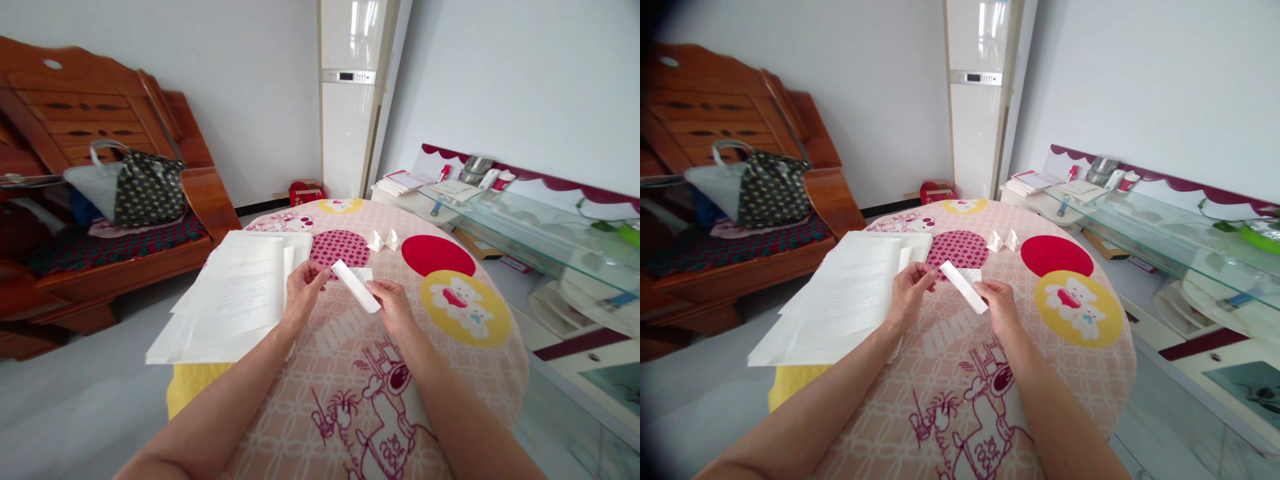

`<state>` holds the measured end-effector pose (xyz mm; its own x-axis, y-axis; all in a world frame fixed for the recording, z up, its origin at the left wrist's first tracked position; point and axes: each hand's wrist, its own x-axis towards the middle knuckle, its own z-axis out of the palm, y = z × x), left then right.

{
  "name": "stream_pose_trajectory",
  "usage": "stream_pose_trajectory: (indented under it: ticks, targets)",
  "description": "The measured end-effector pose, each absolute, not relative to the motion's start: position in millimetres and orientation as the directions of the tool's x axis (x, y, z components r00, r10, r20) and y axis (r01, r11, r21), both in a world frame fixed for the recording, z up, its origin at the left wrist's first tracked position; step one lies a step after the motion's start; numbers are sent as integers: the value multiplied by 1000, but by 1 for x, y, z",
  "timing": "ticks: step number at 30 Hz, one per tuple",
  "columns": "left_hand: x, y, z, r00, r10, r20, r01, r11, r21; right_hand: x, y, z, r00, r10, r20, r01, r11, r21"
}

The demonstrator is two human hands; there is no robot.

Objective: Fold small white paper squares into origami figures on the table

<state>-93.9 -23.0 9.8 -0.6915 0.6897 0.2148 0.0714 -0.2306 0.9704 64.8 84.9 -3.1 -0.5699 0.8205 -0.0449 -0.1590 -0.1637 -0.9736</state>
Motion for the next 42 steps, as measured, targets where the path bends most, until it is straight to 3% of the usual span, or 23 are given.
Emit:
stream_pose_trajectory:
  ticks: [6, 14, 21, 26, 32, 38, 42]
  targets:
    - [-87, -25, 10, -468, 876, 115, 77, -89, 993, 63, 77, -6, -625, 780, 14, -87, -52, -995]
    - [-89, -22, 2, -446, 895, 19, -68, -55, 996, 63, 77, -8, -674, 737, 46, -52, 15, -999]
    - [-87, -22, 4, -393, 914, 104, -52, -135, 990, 60, 75, -7, -664, 747, 34, -92, -36, -995]
    - [-85, -22, 3, -358, 911, 206, 142, -165, 976, 65, 74, -5, -587, 749, 308, -160, 265, -951]
    - [-83, -22, -2, -381, 885, 269, 302, -157, 940, 69, 68, 3, -514, 601, 612, -128, 652, -748]
    - [-83, -18, -9, -444, 855, 268, 180, -208, 961, 68, 63, 4, -493, 479, 727, -70, 811, -581]
    - [-82, -19, -7, -423, 867, 262, 164, -211, 964, 67, 64, 1, -501, 492, 712, -64, 799, -597]
